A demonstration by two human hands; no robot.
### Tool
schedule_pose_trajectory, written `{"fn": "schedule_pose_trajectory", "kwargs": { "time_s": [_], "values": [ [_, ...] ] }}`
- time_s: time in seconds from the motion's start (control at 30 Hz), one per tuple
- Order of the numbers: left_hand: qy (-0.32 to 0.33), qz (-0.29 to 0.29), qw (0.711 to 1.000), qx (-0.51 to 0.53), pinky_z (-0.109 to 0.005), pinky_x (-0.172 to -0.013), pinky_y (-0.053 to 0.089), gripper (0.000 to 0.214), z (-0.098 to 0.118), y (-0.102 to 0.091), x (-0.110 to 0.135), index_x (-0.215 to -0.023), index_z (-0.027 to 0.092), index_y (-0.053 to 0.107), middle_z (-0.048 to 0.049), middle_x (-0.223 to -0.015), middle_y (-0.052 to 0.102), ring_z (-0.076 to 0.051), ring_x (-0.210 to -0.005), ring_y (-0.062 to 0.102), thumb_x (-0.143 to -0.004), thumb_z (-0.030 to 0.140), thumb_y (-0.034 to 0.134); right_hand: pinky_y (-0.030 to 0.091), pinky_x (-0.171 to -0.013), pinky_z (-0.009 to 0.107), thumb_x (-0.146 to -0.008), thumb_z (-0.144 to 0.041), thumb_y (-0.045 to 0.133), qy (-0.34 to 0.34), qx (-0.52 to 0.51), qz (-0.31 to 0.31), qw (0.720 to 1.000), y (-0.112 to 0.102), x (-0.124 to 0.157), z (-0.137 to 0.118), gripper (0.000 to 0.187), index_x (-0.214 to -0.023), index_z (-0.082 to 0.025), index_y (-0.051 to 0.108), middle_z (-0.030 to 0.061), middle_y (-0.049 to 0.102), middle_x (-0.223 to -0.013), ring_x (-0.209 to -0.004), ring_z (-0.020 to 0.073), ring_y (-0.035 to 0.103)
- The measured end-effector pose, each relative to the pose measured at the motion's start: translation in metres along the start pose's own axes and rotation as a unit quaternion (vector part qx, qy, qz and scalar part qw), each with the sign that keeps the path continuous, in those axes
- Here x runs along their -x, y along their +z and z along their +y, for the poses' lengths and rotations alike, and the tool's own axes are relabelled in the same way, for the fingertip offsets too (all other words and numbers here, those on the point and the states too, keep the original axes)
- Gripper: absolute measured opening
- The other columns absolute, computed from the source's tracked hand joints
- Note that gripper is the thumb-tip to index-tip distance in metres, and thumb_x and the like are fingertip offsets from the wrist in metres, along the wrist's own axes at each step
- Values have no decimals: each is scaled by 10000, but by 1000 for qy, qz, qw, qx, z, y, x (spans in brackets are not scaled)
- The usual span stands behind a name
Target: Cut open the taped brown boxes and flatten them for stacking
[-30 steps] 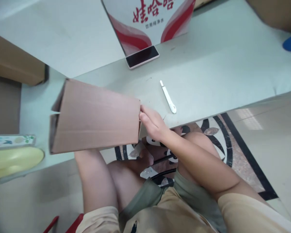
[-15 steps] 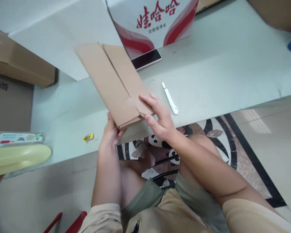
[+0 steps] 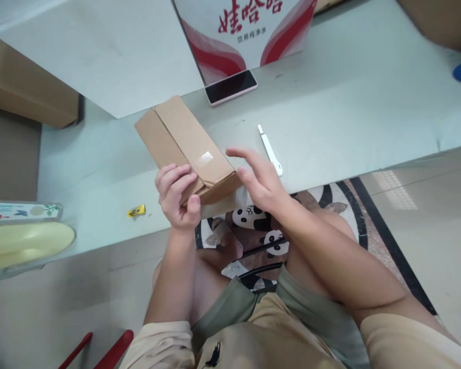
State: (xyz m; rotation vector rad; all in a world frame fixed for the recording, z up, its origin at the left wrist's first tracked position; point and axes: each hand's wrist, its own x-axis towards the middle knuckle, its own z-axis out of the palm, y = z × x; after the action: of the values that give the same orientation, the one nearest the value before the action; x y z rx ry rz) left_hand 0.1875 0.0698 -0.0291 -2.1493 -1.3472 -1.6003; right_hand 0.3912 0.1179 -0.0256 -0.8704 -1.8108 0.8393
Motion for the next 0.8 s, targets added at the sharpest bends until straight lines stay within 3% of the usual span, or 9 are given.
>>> {"fn": "schedule_pose_trajectory", "kwargs": {
  "time_s": [0.1,0.23,0.3,0.37,0.4,0.47,0.6,0.7,0.8],
  "values": [
    [-4,18,1000,0,-443,-1060,457,265,-1,5,3,-1093,238,677,-54,-1119,709,-232,-1122,608,-886,321,535,501,-989,461,-923,-348,489,66,174,27,982,-15,0,17,373,-1215,-186,656,136,679,-1196,-1128,279,634],
    [-4,19,1000,4,-438,-1059,461,264,-1,6,3,-1083,226,675,-60,-1109,708,-231,-1115,607,-873,310,538,440,-976,539,-852,-356,536,158,391,-50,905,-36,1,41,399,-1167,-184,710,187,599,-1271,-1165,375,551],
    [-7,17,1000,4,-443,-1060,460,263,0,6,2,-1078,221,674,-63,-1106,708,-233,-1115,607,-869,307,538,451,-874,496,-855,-364,516,202,444,-93,868,-42,0,45,379,-1128,-190,714,186,623,-1165,-1056,361,566],
    [-13,15,1000,1,-456,-1060,456,260,1,7,2,-1069,221,674,-65,-1098,708,-242,-1118,603,-867,311,537,436,-752,414,-853,-338,492,240,456,-104,851,-45,-2,44,343,-1089,-185,689,164,645,-1014,-893,301,572],
    [-16,14,1000,0,-464,-1060,454,259,2,7,1,-1065,223,674,-64,-1093,708,-246,-1119,601,-866,315,536,416,-699,377,-840,-317,493,259,442,-97,853,-46,-4,42,331,-1092,-184,663,145,650,-952,-814,268,563],
    [-23,15,1000,-4,-476,-1058,453,257,3,8,1,-1061,229,671,-61,-1089,706,-253,-1121,597,-866,322,532,385,-620,323,-807,-275,506,287,357,-76,885,-45,-7,34,356,-1144,-203,593,89,658,-863,-685,208,531],
    [-31,18,999,-7,-477,-1055,453,248,6,11,0,-1059,235,658,-57,-1089,698,-250,-1118,592,-866,313,522,425,-565,288,-789,-244,473,254,40,-16,966,-41,-4,9,301,-1078,-246,558,7,621,-749,-605,155,535],
    [-30,24,999,-7,-465,-1059,449,251,9,14,1,-1078,233,635,-57,-1102,685,-242,-1123,583,-864,303,524,503,-601,335,-796,-336,448,210,-176,6,962,-38,1,-11,295,-1037,-240,588,30,632,-766,-669,181,613],
    [-29,41,999,-1,-456,-1063,448,254,10,18,3,-1093,221,599,-67,-1115,660,-230,-1110,577,-864,310,535,539,-648,374,-822,-419,444,200,-257,21,945,-34,0,-15,356,-1117,-287,593,36,665,-841,-735,199,651]
  ]
}}
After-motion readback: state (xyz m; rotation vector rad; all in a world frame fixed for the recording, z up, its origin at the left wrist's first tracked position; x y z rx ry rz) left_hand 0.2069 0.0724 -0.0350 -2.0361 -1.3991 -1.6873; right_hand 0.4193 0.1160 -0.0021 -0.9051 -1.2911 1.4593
